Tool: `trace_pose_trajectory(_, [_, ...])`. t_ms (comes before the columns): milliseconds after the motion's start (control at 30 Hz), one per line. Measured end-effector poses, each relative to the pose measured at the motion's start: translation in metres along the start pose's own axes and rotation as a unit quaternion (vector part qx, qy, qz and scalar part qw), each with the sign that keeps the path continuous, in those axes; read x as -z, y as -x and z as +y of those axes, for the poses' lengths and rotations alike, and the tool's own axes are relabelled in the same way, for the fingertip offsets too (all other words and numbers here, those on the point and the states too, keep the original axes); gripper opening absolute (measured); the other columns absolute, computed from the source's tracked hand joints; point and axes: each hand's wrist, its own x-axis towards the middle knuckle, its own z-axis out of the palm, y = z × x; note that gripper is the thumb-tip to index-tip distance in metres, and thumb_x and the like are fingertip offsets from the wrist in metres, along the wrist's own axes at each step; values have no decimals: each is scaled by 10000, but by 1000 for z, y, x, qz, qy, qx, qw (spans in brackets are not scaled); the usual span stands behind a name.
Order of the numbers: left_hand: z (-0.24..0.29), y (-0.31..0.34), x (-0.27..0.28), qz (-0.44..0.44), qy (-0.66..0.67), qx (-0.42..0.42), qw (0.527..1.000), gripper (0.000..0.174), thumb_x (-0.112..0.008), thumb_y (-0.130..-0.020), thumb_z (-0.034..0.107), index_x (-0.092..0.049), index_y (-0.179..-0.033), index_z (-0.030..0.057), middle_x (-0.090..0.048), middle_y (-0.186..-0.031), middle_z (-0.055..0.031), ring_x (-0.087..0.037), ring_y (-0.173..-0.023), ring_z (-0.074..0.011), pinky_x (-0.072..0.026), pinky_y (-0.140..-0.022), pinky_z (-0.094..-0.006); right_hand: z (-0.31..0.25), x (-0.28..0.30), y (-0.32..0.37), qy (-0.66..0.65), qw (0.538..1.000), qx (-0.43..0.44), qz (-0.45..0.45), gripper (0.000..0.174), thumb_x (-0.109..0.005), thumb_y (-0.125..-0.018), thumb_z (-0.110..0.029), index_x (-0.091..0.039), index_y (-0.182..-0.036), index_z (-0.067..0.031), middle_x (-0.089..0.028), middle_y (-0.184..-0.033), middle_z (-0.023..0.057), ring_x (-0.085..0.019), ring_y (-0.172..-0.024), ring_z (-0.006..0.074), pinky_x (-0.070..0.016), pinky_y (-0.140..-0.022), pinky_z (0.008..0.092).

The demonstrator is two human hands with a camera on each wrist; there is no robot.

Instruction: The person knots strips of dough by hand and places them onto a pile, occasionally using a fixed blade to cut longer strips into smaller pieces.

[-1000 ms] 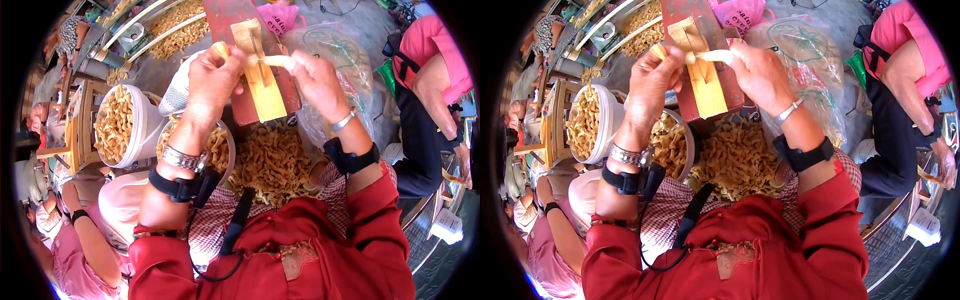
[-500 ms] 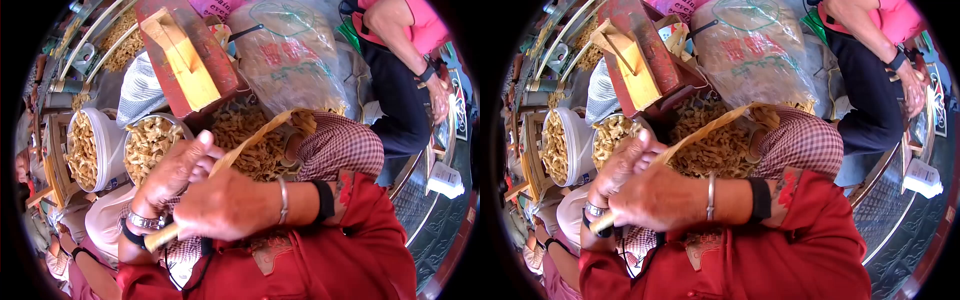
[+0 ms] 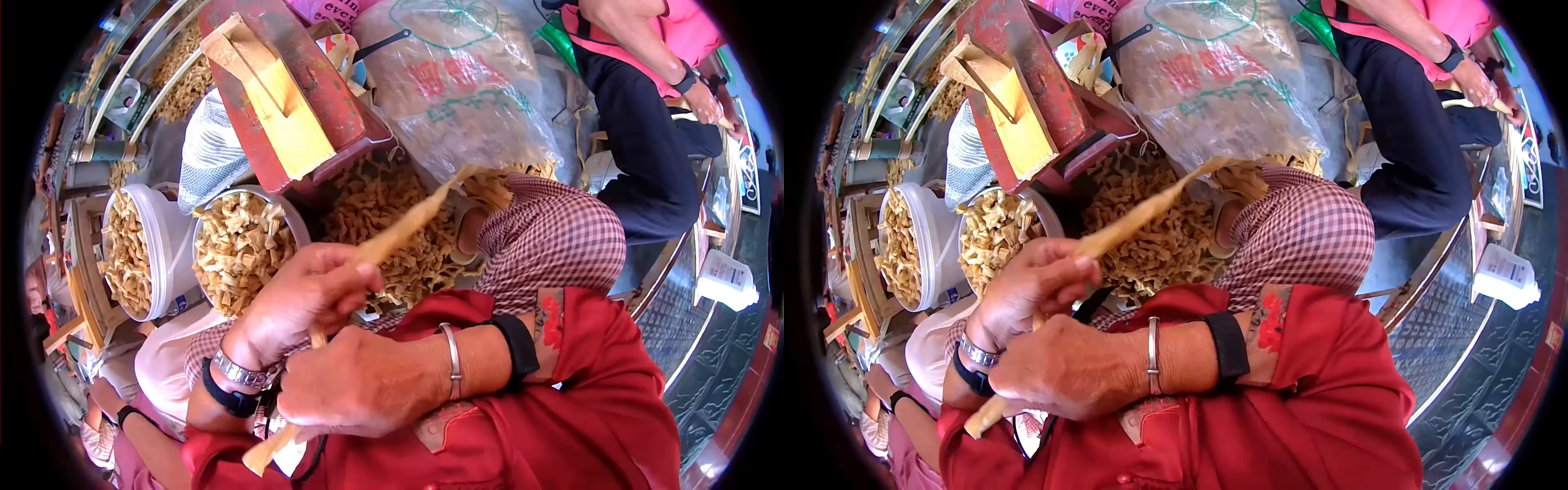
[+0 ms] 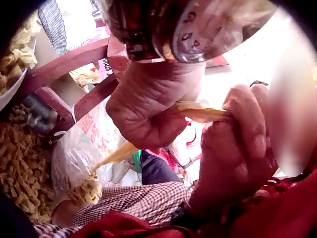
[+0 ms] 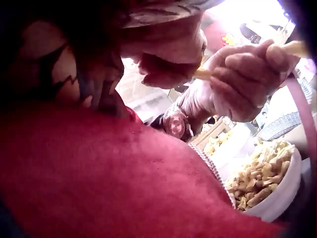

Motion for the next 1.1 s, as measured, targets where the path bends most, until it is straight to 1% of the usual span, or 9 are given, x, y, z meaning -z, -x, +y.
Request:
trace_pose_trajectory(100, [-3,9,1,28,-111,-257,960,146,-570,-910,179,-602,-899,37,-518,-648,34,-456,-573,-25,-366,-486,-192,16,16,-7,41,986,15,164,112,-600,-796,-140,-537,-812,-49,-501,-735,70,-553,-674,256,-462,-554,354])
trace_pose_trajectory(200, [-9,25,13,135,-236,-303,913,64,-580,-892,61,-627,-905,21,-596,-755,18,-527,-679,-41,-425,-575,-216,46,39,-10,135,956,7,259,116,-502,-915,-76,-566,-936,20,-551,-823,78,-560,-692,216,-463,-624,310])
trace_pose_trajectory(267, [-1,30,0,191,-272,-341,879,94,-579,-898,85,-624,-926,8,-600,-762,-16,-538,-655,-79,-423,-572,-236,47,43,-12,38,957,-132,255,149,-504,-911,-140,-511,-858,-1,-499,-748,147,-539,-660,310,-426,-574,380])
trace_pose_trajectory(467, [5,23,1,313,-504,-614,520,73,-607,-853,58,-619,-880,-10,-563,-993,-149,-594,-822,-214,-503,-684,-295,41,59,-20,18,962,-226,155,240,-508,-902,-214,-555,-792,-7,-524,-609,180,-563,-567,348,-413,-509,408])
trace_pose_trajectory(600, [4,28,-3,309,-554,-586,504,104,-639,-804,12,-585,-890,-13,-537,-1035,-150,-601,-875,-237,-516,-732,-320,41,67,-17,-24,962,-263,71,310,-484,-908,-245,-566,-747,7,-531,-595,183,-571,-581,349,-426,-529,413])
trace_pose_trajectory(733, [-4,25,13,244,-437,-549,670,138,-661,-832,77,-564,-913,21,-576,-872,-86,-586,-763,-162,-484,-646,-287,43,66,-12,32,978,-183,94,217,-522,-898,-232,-545,-889,-16,-559,-684,163,-582,-642,350,-443,-565,407])
trace_pose_trajectory(800, [-1,25,6,187,-134,-462,856,273,-705,-818,144,-546,-1001,16,-583,-861,-30,-571,-766,-89,-463,-681,-221,47,63,-8,65,983,-128,119,183,-538,-891,-199,-520,-948,-26,-564,-745,156,-587,-691,348,-451,-589,399])
trace_pose_trajectory(1000, [4,20,2,5,103,-405,908,447,-686,-829,182,-526,-1194,-22,-641,-1030,-104,-625,-897,-151,-488,-810,-265,49,75,-3,62,990,-96,86,114,-530,-892,-116,-468,-888,-21,-507,-755,152,-561,-713,345,-432,-603,396])
trace_pose_trajectory(1100, [6,23,4,-36,31,-371,928,461,-672,-826,138,-520,-1234,-12,-609,-1111,-107,-602,-974,-181,-476,-854,-278,43,85,-2,17,989,-130,62,133,-487,-929,-141,-487,-884,-17,-522,-747,152,-580,-710,334,-436,-594,368])
